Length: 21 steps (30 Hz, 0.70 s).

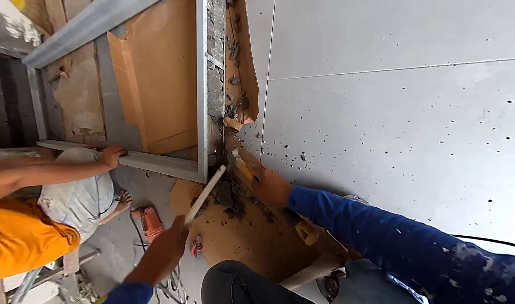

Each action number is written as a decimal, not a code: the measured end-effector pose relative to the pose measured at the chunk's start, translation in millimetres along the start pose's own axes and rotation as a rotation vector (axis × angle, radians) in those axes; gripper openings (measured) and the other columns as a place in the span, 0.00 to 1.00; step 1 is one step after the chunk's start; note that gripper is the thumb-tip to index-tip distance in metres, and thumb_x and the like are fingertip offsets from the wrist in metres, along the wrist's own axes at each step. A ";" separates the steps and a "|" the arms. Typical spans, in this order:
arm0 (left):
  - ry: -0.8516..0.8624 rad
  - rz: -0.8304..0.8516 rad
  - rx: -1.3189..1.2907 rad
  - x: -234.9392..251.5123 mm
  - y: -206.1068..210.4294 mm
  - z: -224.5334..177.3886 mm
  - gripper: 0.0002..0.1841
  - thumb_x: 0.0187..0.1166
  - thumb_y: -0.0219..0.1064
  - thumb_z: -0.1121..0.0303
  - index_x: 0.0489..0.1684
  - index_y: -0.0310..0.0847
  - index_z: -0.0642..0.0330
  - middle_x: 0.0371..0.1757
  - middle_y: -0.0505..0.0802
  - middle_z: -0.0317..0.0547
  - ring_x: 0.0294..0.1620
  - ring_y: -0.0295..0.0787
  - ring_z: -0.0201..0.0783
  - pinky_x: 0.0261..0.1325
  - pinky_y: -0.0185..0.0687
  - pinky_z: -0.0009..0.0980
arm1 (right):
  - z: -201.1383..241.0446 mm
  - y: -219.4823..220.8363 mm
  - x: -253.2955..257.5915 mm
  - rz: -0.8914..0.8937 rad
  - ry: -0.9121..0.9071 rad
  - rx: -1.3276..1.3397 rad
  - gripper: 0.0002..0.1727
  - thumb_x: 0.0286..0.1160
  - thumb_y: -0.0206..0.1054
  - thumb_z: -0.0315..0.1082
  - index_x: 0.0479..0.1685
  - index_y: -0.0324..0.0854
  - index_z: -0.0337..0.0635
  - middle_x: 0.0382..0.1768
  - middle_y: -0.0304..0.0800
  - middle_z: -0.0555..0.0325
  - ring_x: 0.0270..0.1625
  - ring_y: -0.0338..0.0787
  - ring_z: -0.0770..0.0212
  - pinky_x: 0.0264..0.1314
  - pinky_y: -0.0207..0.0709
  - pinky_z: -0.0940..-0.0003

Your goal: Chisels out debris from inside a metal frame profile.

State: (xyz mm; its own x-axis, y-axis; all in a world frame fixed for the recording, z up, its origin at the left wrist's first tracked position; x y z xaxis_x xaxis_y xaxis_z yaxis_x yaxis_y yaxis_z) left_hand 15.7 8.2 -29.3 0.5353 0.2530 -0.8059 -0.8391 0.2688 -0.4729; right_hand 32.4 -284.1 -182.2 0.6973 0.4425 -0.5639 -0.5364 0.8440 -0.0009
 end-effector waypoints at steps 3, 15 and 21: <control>0.015 -0.088 -0.091 -28.2 62.1 44.6 0.27 0.93 0.46 0.51 0.77 0.68 0.65 0.43 0.91 0.66 0.44 0.92 0.66 0.49 0.85 0.65 | 8.1 -15.3 -4.8 -0.064 -0.043 0.048 0.34 0.91 0.52 0.39 0.96 0.51 0.53 0.52 0.90 0.41 0.50 0.93 0.44 0.54 0.86 0.42; 0.196 -0.596 -0.789 -53.7 -8.1 -25.5 0.24 0.94 0.44 0.54 0.69 0.72 0.65 0.28 0.82 0.38 0.18 0.77 0.33 0.18 0.79 0.33 | 60.3 -29.9 31.9 0.041 0.016 -0.075 0.27 0.80 0.63 0.33 0.79 0.67 0.37 0.51 0.89 0.37 0.51 0.93 0.40 0.51 0.86 0.40; 0.201 -0.603 -0.506 -26.7 -47.6 -34.6 0.30 0.89 0.43 0.40 0.64 0.80 0.55 0.27 0.84 0.36 0.22 0.81 0.33 0.23 0.81 0.36 | 49.0 -1.6 42.2 0.226 -0.050 -0.166 0.19 0.80 0.64 0.34 0.65 0.77 0.32 0.47 0.89 0.38 0.45 0.93 0.43 0.46 0.86 0.42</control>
State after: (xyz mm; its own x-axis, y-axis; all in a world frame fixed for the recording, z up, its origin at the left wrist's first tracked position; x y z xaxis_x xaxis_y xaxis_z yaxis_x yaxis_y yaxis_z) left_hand 37.9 -43.5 2.4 0.9222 0.0141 -0.3865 -0.3795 -0.1592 -0.9114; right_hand 86.0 -251.9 -165.6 0.5718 0.6314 -0.5238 -0.7481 0.6633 -0.0171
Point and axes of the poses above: each hand's wrist, its own x-axis towards the middle knuckle, its own y-axis out of the palm, z = x × y, the point moved 3 cm from there along x, towards the middle knuckle
